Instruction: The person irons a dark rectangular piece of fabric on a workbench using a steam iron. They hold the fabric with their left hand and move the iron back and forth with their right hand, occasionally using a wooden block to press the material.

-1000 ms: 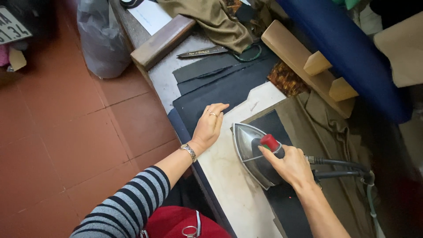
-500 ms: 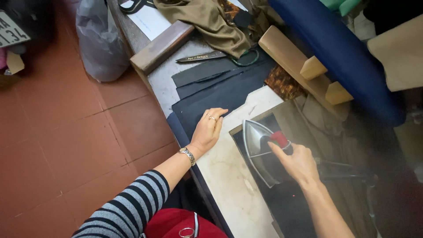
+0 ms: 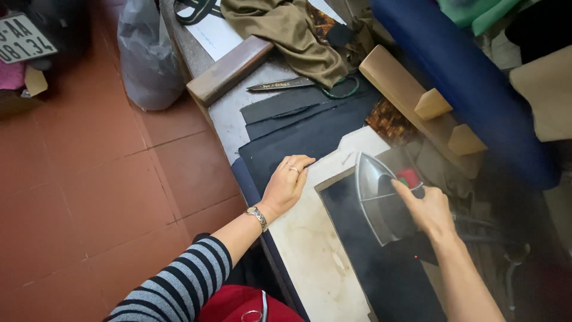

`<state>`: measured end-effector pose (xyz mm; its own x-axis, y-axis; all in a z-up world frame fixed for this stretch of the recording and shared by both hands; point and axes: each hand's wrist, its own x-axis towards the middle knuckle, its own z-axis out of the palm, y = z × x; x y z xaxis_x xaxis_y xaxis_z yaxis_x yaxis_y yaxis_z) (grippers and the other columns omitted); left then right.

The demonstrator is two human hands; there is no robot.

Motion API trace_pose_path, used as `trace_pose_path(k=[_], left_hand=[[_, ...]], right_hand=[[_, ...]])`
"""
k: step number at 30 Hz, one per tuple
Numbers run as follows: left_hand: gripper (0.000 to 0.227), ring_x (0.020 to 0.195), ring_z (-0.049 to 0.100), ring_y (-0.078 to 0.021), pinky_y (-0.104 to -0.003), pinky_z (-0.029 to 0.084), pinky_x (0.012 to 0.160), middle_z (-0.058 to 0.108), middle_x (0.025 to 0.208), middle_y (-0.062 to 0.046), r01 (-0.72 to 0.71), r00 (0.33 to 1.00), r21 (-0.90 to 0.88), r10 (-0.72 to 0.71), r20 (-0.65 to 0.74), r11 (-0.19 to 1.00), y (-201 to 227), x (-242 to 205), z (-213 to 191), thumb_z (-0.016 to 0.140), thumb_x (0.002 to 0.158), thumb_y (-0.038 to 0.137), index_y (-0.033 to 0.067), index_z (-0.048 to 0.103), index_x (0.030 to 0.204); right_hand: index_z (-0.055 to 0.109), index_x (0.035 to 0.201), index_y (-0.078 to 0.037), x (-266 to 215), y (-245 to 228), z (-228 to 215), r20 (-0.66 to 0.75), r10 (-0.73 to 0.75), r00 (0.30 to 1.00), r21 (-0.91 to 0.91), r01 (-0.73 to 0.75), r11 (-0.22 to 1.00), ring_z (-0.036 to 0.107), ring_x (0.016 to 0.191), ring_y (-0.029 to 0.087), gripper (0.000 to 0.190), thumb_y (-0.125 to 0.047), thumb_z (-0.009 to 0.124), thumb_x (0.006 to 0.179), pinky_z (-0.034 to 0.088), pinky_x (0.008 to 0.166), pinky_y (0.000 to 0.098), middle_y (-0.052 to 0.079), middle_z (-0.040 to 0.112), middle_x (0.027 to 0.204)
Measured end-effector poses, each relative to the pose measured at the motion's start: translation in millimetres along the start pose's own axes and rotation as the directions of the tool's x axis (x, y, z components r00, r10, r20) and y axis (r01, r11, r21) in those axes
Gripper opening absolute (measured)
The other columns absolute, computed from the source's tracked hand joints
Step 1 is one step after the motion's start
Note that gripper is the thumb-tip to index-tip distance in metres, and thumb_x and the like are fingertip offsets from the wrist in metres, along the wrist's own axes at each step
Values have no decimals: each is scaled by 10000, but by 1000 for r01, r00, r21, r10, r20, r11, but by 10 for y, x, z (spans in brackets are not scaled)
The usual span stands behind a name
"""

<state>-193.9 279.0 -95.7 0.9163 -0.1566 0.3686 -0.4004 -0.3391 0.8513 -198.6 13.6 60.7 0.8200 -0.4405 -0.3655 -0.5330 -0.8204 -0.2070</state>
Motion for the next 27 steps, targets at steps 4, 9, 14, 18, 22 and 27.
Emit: trace_pose_path(k=[4,9,14,18,22,27], left_hand=[[267,1023,577,-259,-366,475,939,584,1062,-72,0,1000,6,0,7,1000,-5,2,-2,425,973,84,82,576,1194],[266,1023,581,-259,-360,468,949,586,1066,-80,2,1000,-11,-2,3,1000,18,8,-21,427,976,86,76,576,1197],[271,1031,576,-254,-362,463,960,584,1070,-81,7,1000,-1,-7,21,1000,29,16,-28,423,977,88,78,574,1202],[268,1053,575,-242,-364,438,1001,594,1084,-63,-1,1000,28,0,25,1000,-44,-3,27,443,964,90,89,583,1192],[263,1066,574,-289,-394,432,1017,601,1075,-109,-56,997,24,55,47,998,-103,3,60,460,938,39,67,582,1170],[223,1071,567,-333,-430,415,1026,616,1083,-149,-64,996,41,61,71,997,70,42,-44,484,949,49,33,582,1149]], right_hand=[[643,584,14,42,97,-9,5,-35,999,40,35,999,652,598,366,695,-644,658,810,482,579,437,199,613,528],[631,580,-1,-142,-24,-60,66,2,998,92,-8,996,624,522,322,595,-548,702,803,471,533,419,175,594,494],[663,602,-7,-357,-118,-24,100,5,995,67,-11,998,640,605,346,579,-552,714,789,477,608,418,184,623,551],[674,599,19,-450,-79,56,129,-13,992,52,6,999,661,605,354,547,-491,716,793,493,652,401,181,627,540],[663,592,13,-652,-192,-65,143,-44,989,-6,45,999,662,667,399,551,-501,689,788,490,680,446,202,641,585],[703,640,-60,-803,64,-52,144,15,989,-15,-13,1000,694,680,340,521,-560,668,782,512,709,438,156,682,622]])
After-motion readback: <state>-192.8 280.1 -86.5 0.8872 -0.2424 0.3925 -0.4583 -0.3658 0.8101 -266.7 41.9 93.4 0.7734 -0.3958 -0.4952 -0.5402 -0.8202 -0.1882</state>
